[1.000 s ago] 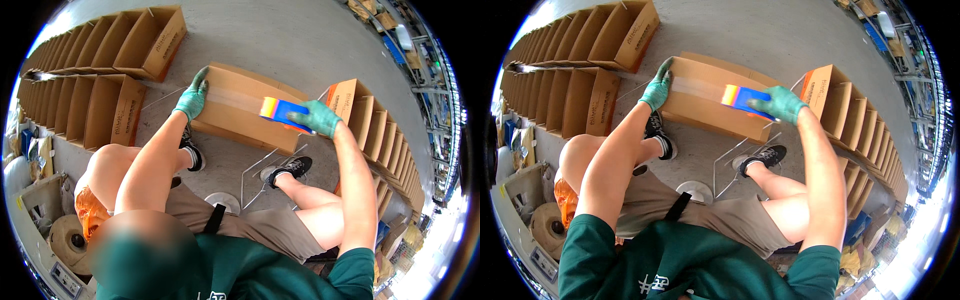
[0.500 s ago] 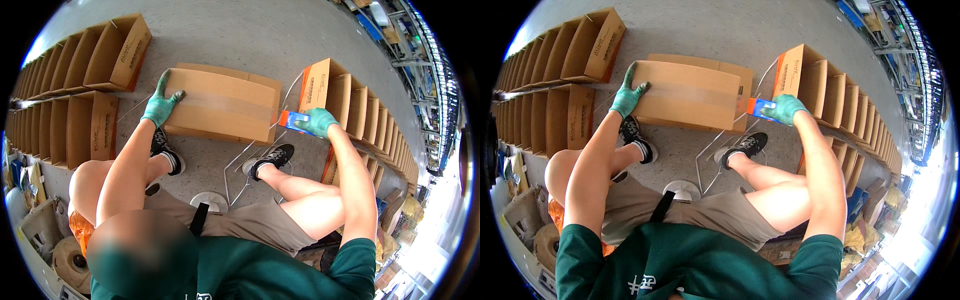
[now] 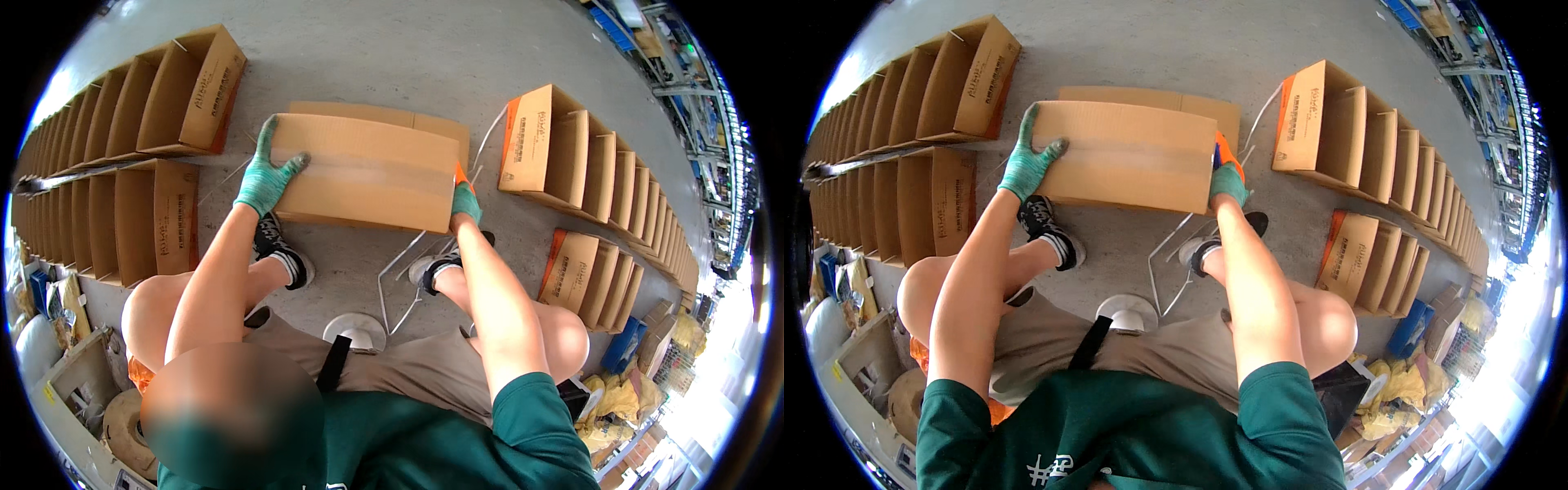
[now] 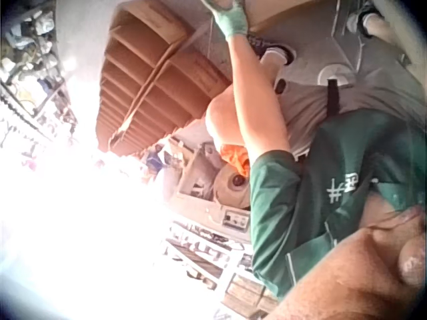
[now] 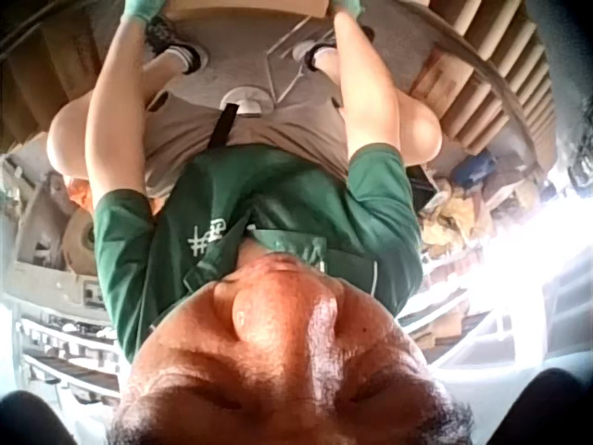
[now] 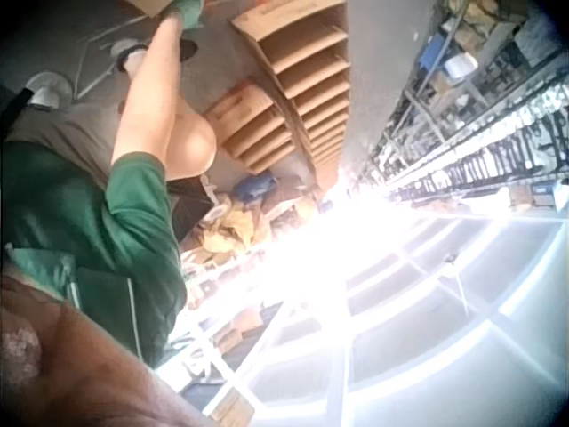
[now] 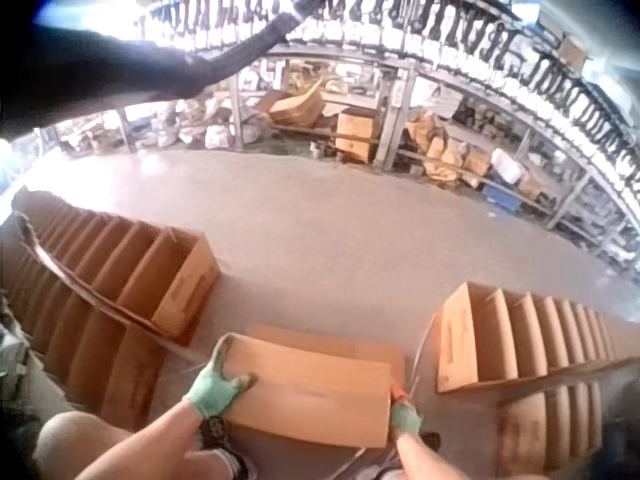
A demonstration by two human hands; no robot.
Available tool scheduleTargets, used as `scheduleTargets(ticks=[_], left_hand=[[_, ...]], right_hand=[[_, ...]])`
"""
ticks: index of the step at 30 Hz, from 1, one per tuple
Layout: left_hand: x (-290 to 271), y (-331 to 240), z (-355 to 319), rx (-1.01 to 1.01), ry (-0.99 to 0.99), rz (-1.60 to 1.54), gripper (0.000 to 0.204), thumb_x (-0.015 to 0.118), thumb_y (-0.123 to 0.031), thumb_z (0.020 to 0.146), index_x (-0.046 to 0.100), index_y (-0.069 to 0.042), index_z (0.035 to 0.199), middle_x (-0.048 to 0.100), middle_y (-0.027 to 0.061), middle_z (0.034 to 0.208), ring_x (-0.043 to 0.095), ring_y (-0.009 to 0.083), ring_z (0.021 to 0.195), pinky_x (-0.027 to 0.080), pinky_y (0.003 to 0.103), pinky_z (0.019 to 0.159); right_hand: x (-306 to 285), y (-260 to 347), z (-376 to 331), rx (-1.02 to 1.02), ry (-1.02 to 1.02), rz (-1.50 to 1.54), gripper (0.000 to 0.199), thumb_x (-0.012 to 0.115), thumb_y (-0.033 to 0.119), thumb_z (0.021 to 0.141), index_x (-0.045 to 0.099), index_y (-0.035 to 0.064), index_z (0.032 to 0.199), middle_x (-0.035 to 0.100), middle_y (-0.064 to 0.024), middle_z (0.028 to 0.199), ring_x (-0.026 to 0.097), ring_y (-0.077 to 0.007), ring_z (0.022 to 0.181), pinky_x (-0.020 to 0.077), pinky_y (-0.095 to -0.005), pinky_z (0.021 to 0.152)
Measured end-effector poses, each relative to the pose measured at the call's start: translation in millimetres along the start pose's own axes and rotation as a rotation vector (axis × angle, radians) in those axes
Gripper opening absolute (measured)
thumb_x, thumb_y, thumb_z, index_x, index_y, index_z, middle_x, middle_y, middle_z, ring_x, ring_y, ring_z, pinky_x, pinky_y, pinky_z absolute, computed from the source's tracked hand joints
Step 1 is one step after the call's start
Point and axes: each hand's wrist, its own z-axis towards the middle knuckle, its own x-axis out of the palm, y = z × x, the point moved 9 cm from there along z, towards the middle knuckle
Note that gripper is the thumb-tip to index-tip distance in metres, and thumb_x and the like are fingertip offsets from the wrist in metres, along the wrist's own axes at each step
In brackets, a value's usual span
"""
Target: The person sits on a low stool and repeatedly assembles and seals cardboard boxes. They fold the flaps of each box, apply packing tape using a handheld dispenser, and place the sealed boxes into a stack.
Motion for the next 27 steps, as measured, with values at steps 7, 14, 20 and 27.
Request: scheduleTargets(ticks=[7,14,20,27], left_hand=[[-11,-4,-8,0.005,-0.022,0.043,0.089,0.075,-0.036,0.088,0.019,-0.03,0.157,0.046,0.0174,0.149,0.047,0.0302,0.135,0.039,0.04,0.113],[-6,-10,-4,0.008,-0.014,0.093,0.084,0.066,-0.038,0.094,0.014,-0.029,0.158,0.046,0.02,0.148,0.049,0.0342,0.133,0.04,0.042,0.112],[-7,7,-4,-0.075,-0.005,0.249,0.07,0.048,-0.047,0.102,0.016,-0.021,0.158,0.056,0.0268,0.135,0.054,0.0393,0.127,0.042,0.046,0.106],[-16,56,5,-0.195,-0.062,0.209,0.068,0.028,-0.055,0.104,0.053,0.0,0.136,0.058,0.0291,0.13,0.055,0.0428,0.122,0.042,0.047,0.102]], right_hand=[[-25,35,-7,0.087,-0.071,-0.171,0.039,0.062,0.036,0.094,0.064,0.0035,0.115,0.065,-0.0202,0.12,0.061,-0.0336,0.112,0.0493,-0.0433,0.09],[31,296,-168,-1.077,-0.324,-0.186,0.044,0.056,0.033,0.096,0.055,0.0066,0.131,0.055,-0.0182,0.132,0.05,-0.0387,0.127,0.0352,-0.0543,0.11],[75,284,-164,-1.068,-0.275,-0.599,0.058,0.046,0.049,0.098,0.047,0.0143,0.144,0.045,-0.0146,0.149,0.038,-0.0383,0.14,0.022,-0.0583,0.117],[-16,214,-105,-0.791,-0.242,-0.44,0.055,0.05,0.046,0.098,0.048,0.0119,0.142,0.041,-0.0186,0.15,0.037,-0.0383,0.139,0.0351,-0.0506,0.112]])
